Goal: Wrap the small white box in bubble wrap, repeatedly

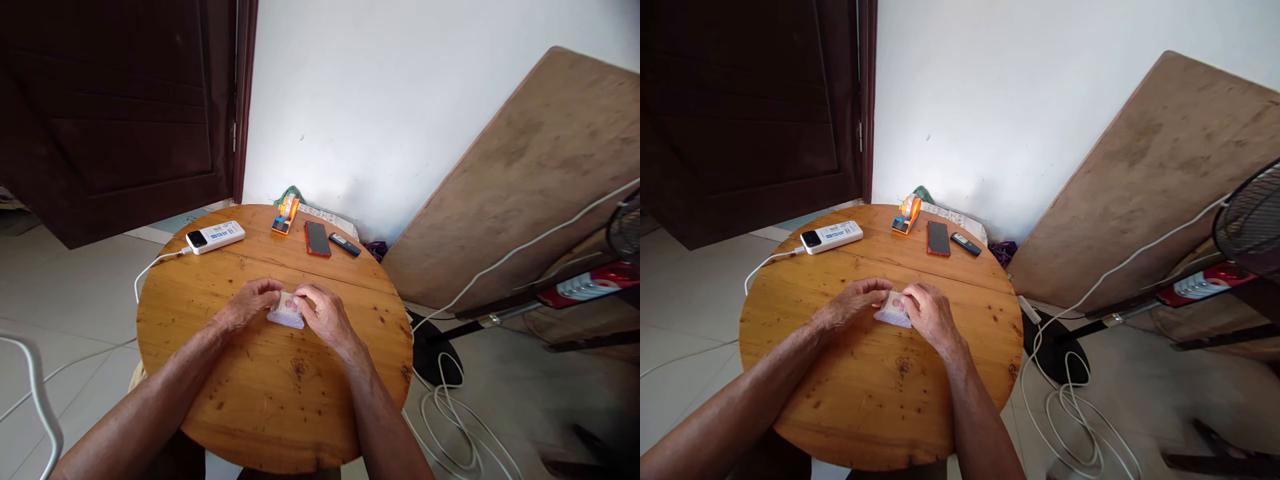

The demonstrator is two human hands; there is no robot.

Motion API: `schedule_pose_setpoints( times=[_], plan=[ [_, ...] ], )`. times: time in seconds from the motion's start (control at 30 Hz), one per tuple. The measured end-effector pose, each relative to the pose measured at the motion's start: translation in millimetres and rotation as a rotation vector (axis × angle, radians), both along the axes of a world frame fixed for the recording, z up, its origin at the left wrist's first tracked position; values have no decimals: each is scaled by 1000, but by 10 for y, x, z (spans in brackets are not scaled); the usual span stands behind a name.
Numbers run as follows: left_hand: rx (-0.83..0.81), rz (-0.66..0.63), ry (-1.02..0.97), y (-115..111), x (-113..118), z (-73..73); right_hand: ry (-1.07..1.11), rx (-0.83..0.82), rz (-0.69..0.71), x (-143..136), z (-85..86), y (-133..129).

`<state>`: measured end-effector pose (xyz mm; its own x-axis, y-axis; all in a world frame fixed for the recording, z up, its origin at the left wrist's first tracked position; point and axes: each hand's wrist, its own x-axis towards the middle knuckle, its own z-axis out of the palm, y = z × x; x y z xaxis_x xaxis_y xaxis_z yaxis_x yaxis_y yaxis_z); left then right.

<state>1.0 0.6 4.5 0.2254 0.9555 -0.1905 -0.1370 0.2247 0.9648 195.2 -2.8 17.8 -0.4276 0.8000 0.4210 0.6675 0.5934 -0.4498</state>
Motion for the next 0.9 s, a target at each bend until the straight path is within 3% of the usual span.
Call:
schedule_pose_setpoints(
  times=[0.57,0.9],
  plan=[
    [-31,5,-1,-24,15,60,9,-24,7,16,7,1],
    [-12,-36,47,-2,8,22,60,-72,-11,10,10,8]
  ],
)
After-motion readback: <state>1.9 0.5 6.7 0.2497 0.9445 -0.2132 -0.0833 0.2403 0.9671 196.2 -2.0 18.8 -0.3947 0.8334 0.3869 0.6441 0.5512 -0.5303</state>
